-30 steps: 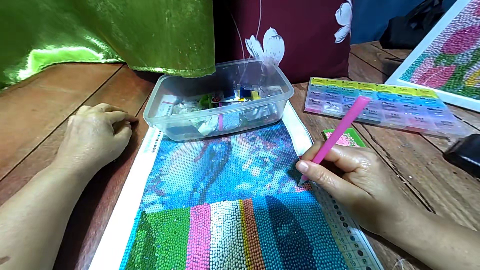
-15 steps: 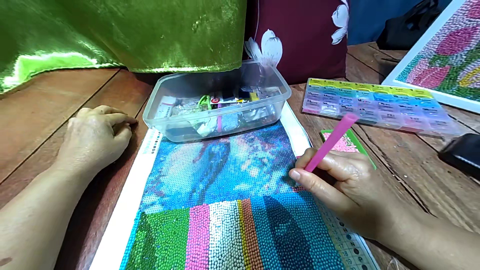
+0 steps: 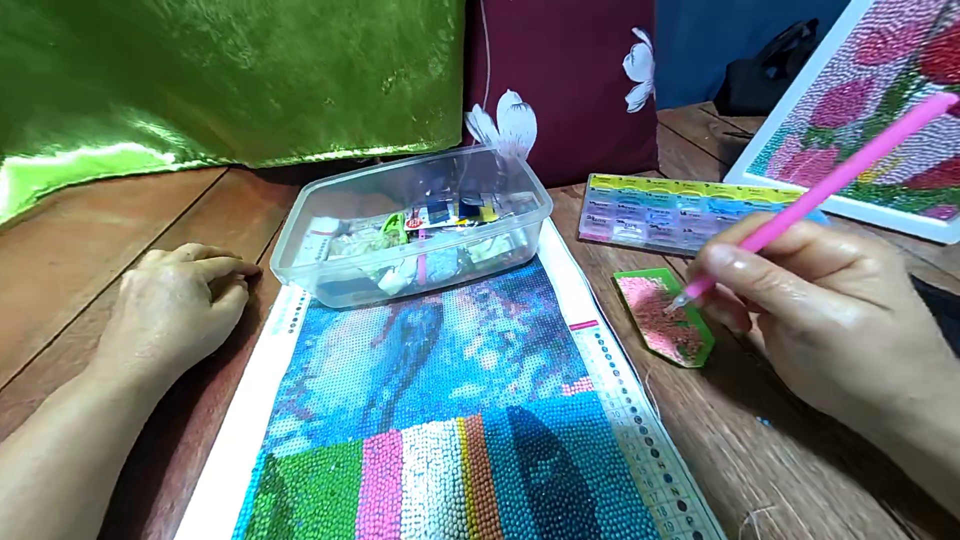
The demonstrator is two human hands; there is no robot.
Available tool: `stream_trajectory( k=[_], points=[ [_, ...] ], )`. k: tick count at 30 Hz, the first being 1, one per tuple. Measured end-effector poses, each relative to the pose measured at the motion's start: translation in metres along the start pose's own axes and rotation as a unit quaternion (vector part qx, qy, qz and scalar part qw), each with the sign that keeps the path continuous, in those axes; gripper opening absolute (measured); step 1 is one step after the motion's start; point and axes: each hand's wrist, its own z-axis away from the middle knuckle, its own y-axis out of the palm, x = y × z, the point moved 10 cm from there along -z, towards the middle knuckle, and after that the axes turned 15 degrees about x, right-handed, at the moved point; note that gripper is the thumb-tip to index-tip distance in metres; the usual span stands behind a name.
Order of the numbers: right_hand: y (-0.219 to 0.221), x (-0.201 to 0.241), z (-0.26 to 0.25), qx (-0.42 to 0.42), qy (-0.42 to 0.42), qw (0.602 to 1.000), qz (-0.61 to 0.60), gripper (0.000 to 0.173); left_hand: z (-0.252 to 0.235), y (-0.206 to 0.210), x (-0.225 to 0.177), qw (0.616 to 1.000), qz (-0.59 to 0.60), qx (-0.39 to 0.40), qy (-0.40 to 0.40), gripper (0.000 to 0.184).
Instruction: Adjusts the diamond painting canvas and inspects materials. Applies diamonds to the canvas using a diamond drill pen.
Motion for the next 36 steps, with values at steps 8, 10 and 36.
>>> stream_trajectory(
  k=[8, 10, 36],
  points=[
    [-0.008, -0.018, 0.027, -0.002, 0.001, 0.991, 0.131, 0.015, -0.001, 0.008, 0.019, 1.0, -0.021, -0.006, 0.01, 0.023],
    [-0.005, -0.019, 0.025, 0.009, 0.004, 0.991, 0.132, 0.016, -0.002, 0.007, 0.014, 1.0, -0.006, 0.009, -0.002, 0.021],
    [-0.001, -0.016, 0.022, 0.031, -0.019, 0.987, 0.157, 0.02, -0.004, 0.046, 0.113, 0.998, 0.013, -0.058, -0.007, 0.029]
  ],
)
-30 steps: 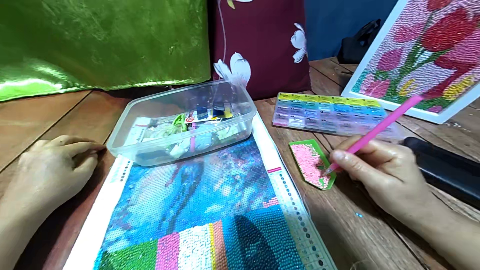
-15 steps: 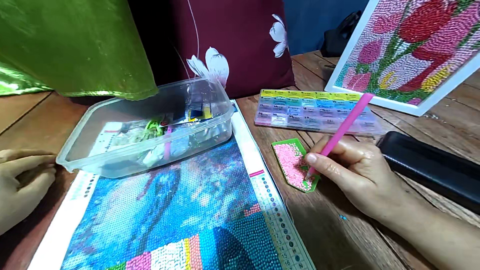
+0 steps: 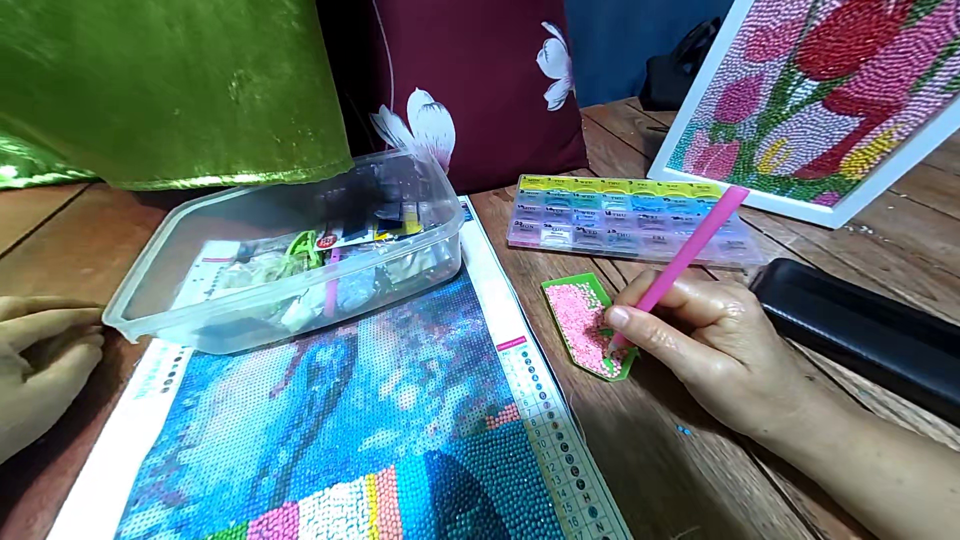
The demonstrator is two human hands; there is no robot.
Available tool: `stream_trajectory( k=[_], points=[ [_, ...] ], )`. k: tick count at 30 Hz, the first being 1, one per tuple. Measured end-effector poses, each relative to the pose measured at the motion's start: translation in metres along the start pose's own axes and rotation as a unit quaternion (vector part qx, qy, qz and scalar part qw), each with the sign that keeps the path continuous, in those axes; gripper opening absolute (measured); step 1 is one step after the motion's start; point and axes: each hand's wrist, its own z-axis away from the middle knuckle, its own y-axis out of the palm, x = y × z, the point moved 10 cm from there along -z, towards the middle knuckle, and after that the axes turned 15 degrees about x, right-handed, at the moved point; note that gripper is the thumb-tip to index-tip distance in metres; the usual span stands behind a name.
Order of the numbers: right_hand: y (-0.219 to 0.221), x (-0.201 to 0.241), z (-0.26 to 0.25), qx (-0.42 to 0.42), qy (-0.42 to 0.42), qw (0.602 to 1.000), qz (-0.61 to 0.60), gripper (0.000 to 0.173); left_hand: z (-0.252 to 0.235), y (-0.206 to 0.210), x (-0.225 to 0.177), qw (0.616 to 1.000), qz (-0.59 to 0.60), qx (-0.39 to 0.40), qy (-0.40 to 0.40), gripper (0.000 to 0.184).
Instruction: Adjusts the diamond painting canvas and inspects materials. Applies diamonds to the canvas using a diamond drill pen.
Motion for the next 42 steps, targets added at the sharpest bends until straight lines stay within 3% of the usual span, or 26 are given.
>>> stream_trajectory(
  k=[5, 9, 12, 17, 23, 42],
  points=[
    [0.001, -0.004, 0.001, 0.006, 0.0, 1.0, -0.006, 0.02, -0.002, 0.013, 0.04, 1.0, 0.012, -0.018, 0.016, 0.033],
    [0.001, -0.004, 0.001, 0.005, 0.0, 1.0, -0.007, 0.019, -0.001, 0.011, 0.033, 1.0, 0.012, -0.016, 0.01, 0.033],
    [0.001, -0.003, 0.001, 0.005, -0.001, 1.0, -0.003, 0.019, 0.0, 0.0, 0.003, 1.0, 0.005, -0.003, 0.005, 0.029],
    [0.002, -0.002, 0.0, 0.009, -0.002, 1.0, 0.004, 0.019, -0.002, 0.011, 0.036, 1.0, 0.002, -0.016, 0.011, 0.034],
    [0.002, 0.0, 0.0, 0.014, -0.002, 1.0, 0.011, 0.02, 0.0, 0.003, 0.012, 1.0, 0.007, -0.004, -0.003, 0.031],
    [-0.002, 0.005, 0.001, 0.0, -0.022, 0.999, 0.028, 0.021, -0.006, 0.005, 0.017, 1.0, -0.015, 0.014, 0.01, 0.031]
  ],
)
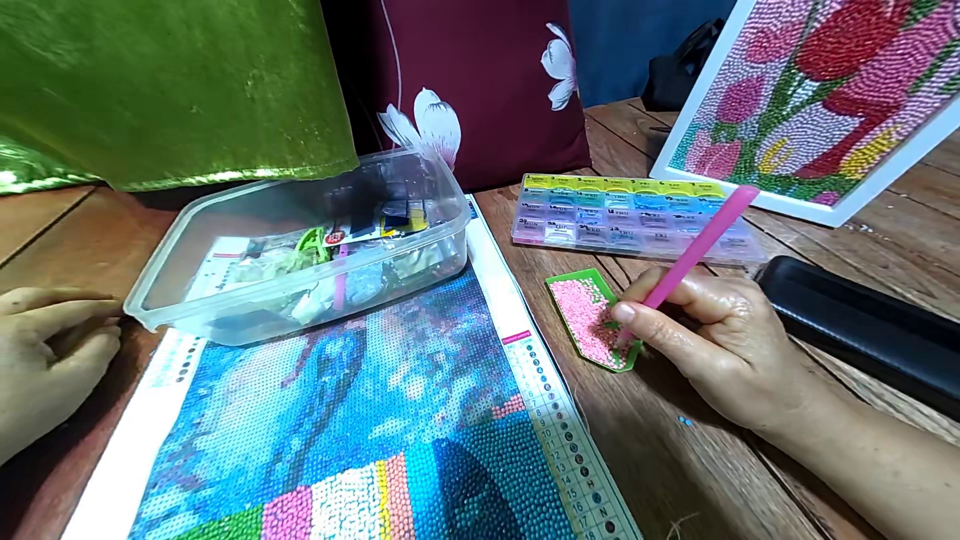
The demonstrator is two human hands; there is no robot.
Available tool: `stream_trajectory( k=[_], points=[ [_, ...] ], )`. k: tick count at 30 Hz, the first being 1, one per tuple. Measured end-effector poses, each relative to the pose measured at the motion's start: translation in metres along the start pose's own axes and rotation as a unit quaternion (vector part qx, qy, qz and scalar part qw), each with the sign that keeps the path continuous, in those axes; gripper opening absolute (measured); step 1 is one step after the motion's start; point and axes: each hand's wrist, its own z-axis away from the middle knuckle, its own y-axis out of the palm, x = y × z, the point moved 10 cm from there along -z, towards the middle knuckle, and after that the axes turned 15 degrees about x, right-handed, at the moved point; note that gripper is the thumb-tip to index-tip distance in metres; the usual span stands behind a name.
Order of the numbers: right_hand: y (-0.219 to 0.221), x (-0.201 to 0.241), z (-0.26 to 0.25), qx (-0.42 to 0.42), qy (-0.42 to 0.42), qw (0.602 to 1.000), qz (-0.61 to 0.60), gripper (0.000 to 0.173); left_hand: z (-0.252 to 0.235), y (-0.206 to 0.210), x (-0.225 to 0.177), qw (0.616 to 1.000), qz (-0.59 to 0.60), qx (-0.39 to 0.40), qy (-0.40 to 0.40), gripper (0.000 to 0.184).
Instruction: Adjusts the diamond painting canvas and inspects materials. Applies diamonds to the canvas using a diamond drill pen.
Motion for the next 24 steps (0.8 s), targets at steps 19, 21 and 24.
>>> stream_trajectory(
  k=[19, 21, 24],
  points=[
    [0.002, 0.0, 0.001, -0.001, 0.003, 1.0, 0.014, 0.02, -0.002, -0.015, -0.044, 0.999, -0.016, -0.003, 0.033, 0.033],
    [0.002, 0.001, 0.001, -0.001, -0.001, 1.0, 0.022, 0.021, -0.003, -0.01, -0.031, 0.999, -0.019, -0.007, 0.034, 0.036],
    [0.001, 0.002, 0.001, -0.007, -0.002, 1.0, 0.019, 0.021, -0.003, -0.008, -0.024, 0.999, -0.015, -0.011, 0.029, 0.035]
  ],
)
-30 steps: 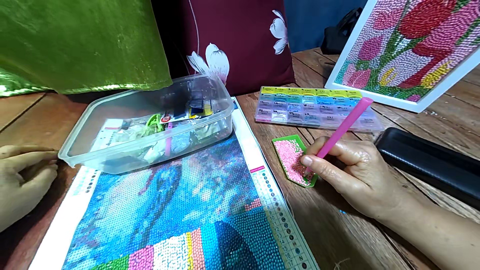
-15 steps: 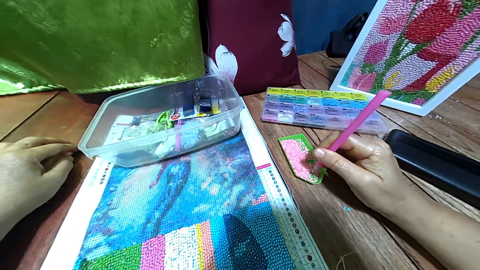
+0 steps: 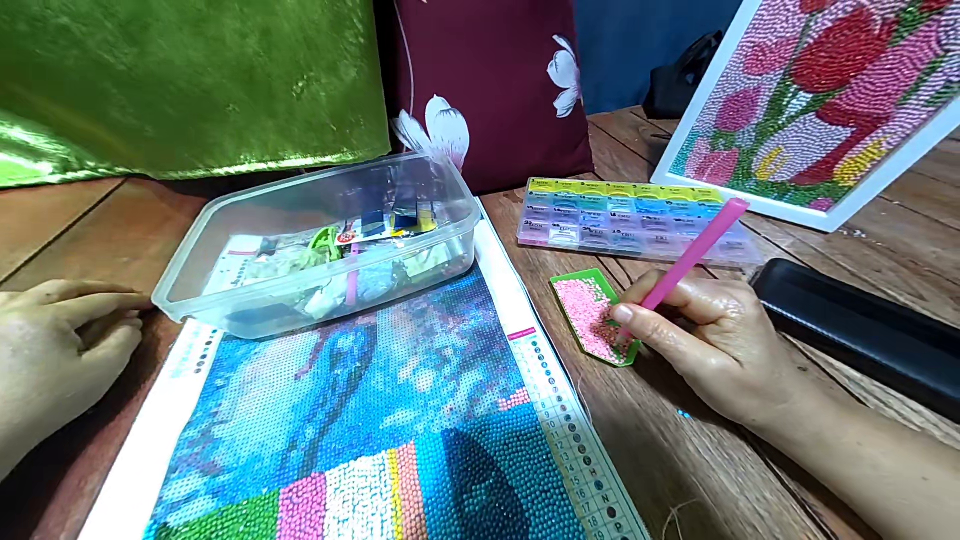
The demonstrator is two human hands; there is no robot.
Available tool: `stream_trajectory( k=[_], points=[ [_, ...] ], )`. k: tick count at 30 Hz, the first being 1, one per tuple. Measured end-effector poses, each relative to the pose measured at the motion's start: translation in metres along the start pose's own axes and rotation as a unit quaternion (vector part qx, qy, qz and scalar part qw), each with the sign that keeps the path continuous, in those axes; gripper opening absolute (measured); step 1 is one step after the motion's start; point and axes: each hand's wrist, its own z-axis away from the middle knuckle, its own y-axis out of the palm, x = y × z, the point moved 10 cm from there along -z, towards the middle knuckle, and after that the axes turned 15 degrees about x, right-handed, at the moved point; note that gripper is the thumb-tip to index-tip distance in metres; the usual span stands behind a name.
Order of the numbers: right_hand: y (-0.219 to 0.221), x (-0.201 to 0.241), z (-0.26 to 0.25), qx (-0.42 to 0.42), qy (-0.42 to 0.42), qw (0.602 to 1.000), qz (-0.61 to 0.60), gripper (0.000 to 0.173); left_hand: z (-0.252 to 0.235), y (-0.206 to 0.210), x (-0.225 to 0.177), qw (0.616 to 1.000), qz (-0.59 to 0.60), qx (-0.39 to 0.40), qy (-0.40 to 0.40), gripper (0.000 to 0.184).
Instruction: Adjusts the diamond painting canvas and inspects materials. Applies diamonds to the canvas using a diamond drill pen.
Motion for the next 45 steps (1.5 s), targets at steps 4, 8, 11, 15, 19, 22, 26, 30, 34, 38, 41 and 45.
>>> stream_trajectory(
  k=[4, 8, 11, 15, 19, 22, 26, 30, 34, 38, 41, 45],
  points=[
    [-0.002, -0.005, 0.001, -0.005, 0.013, 0.999, -0.03, 0.02, 0.0, -0.002, -0.009, 1.0, 0.023, 0.003, -0.011, 0.033],
    [-0.004, -0.007, 0.002, -0.009, 0.029, 0.998, -0.046, 0.018, 0.001, -0.008, -0.018, 1.0, -0.004, 0.002, 0.006, 0.035],
    [-0.005, -0.007, 0.001, -0.021, 0.043, 0.995, -0.088, 0.014, 0.003, -0.021, -0.038, 0.999, -0.027, 0.015, -0.008, 0.032],
    [0.002, 0.006, -0.007, -0.023, 0.042, 0.988, -0.145, 0.016, 0.004, -0.046, -0.096, 0.999, 0.008, 0.04, -0.013, 0.026],
    [0.022, 0.03, -0.018, 0.015, 0.012, 0.989, -0.146, 0.015, 0.004, -0.049, -0.106, 0.999, 0.003, 0.043, -0.019, 0.023],
    [0.038, 0.041, -0.026, 0.039, 0.0, 0.991, -0.126, 0.017, 0.003, -0.05, -0.107, 0.998, 0.0, 0.048, -0.026, 0.023],
    [0.055, 0.045, -0.032, 0.055, -0.017, 0.994, -0.093, 0.02, 0.003, -0.05, -0.108, 0.998, 0.003, 0.057, -0.038, 0.023],
    [0.063, 0.042, -0.033, 0.062, -0.023, 0.993, -0.1, 0.021, 0.002, -0.05, -0.108, 0.998, 0.003, 0.057, -0.038, 0.023],
    [0.063, 0.042, -0.033, 0.064, -0.022, 0.991, -0.111, 0.021, 0.002, -0.05, -0.109, 0.998, 0.001, 0.057, -0.042, 0.023],
    [0.064, 0.045, -0.033, 0.066, -0.031, 0.992, -0.099, 0.022, 0.002, -0.05, -0.11, 0.998, 0.002, 0.057, -0.039, 0.024],
    [0.064, 0.046, -0.034, 0.067, -0.035, 0.993, -0.095, 0.022, 0.002, -0.051, -0.111, 0.998, 0.002, 0.057, -0.036, 0.024],
    [0.064, 0.046, -0.034, 0.069, -0.037, 0.993, -0.09, 0.023, 0.002, -0.05, -0.11, 0.998, -0.001, 0.054, -0.032, 0.025]
  ],
)
